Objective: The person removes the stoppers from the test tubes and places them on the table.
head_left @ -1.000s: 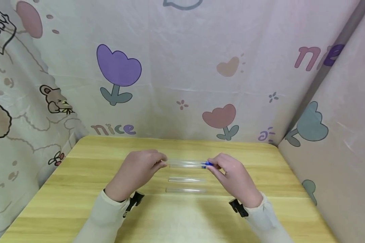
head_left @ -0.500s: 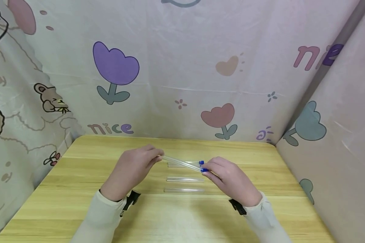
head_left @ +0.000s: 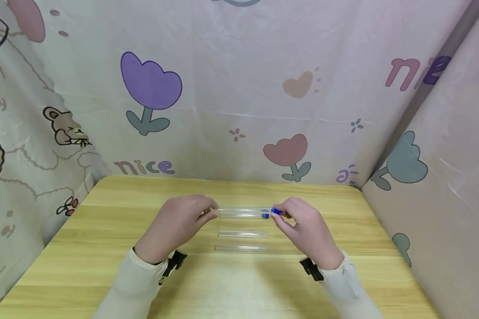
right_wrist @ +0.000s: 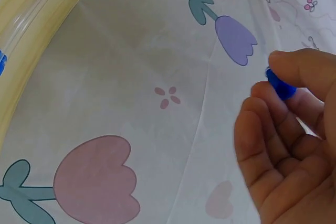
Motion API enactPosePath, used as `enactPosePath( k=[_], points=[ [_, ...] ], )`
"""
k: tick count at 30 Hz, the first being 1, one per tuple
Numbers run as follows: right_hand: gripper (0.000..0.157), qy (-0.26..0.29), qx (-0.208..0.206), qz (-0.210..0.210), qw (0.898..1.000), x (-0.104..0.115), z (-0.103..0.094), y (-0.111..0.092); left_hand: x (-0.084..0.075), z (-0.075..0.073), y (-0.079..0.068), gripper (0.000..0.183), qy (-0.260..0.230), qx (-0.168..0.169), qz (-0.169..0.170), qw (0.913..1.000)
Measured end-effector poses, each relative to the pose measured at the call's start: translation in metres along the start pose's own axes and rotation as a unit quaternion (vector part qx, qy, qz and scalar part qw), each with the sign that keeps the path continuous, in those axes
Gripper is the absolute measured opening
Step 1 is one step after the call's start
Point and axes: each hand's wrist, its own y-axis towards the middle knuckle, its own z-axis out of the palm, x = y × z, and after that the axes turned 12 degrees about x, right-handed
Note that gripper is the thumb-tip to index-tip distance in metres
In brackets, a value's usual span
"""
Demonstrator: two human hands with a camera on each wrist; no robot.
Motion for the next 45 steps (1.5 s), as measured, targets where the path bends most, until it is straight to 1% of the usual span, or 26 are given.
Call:
enactPosePath(
  k=[3, 10, 17, 20, 24, 27, 30, 34, 37, 40, 45],
  points=[
    [0.017, -0.002, -0.003, 0.010, 1.000, 0.000, -0.001, 0.000, 0.000, 0.001, 0.002, 0.011, -0.005, 0.001, 0.005, 1.0000],
    [0.015, 0.003, -0.010, 0.033, 0.999, 0.002, -0.004, 0.000, -0.002, -0.001, 0.003, 0.009, -0.021, 0.006, 0.004, 0.9997],
    [0.014, 0.016, 0.008, 0.043, 0.999, 0.000, -0.010, -0.003, -0.004, 0.000, 0.002, 0.011, -0.029, 0.009, 0.006, 0.9995],
    [0.015, 0.021, 0.003, 0.048, 0.999, -0.001, -0.015, -0.004, -0.003, 0.000, 0.002, 0.012, -0.025, 0.007, 0.004, 0.9996],
    [0.015, 0.023, -0.006, 0.052, 0.998, -0.003, -0.019, -0.003, 0.000, 0.003, 0.003, 0.011, -0.028, 0.017, 0.005, 0.9995],
    [0.014, 0.019, -0.003, 0.049, 0.999, -0.003, -0.019, -0.003, 0.003, 0.013, 0.008, 0.011, -0.029, 0.027, 0.010, 0.9991],
    [0.012, 0.012, 0.002, 0.045, 0.999, -0.004, -0.020, -0.002, 0.006, 0.029, 0.018, 0.012, -0.029, 0.036, 0.011, 0.9989],
    [0.011, 0.005, 0.005, 0.045, 0.999, -0.003, -0.021, -0.001, 0.008, 0.052, 0.031, 0.014, -0.031, 0.058, 0.004, 0.9978],
    [0.011, 0.005, 0.007, 0.047, 0.999, -0.003, -0.022, -0.002, 0.010, 0.066, 0.036, 0.014, -0.025, 0.074, -0.007, 0.9969],
    [0.011, 0.006, 0.008, 0.050, 0.999, -0.002, -0.023, -0.003, 0.012, 0.076, 0.039, 0.012, -0.021, 0.084, -0.021, 0.9960],
    [0.012, 0.008, 0.009, 0.050, 0.999, -0.001, -0.023, -0.005, 0.012, 0.085, 0.041, 0.009, -0.034, 0.110, -0.050, 0.9921]
  ],
)
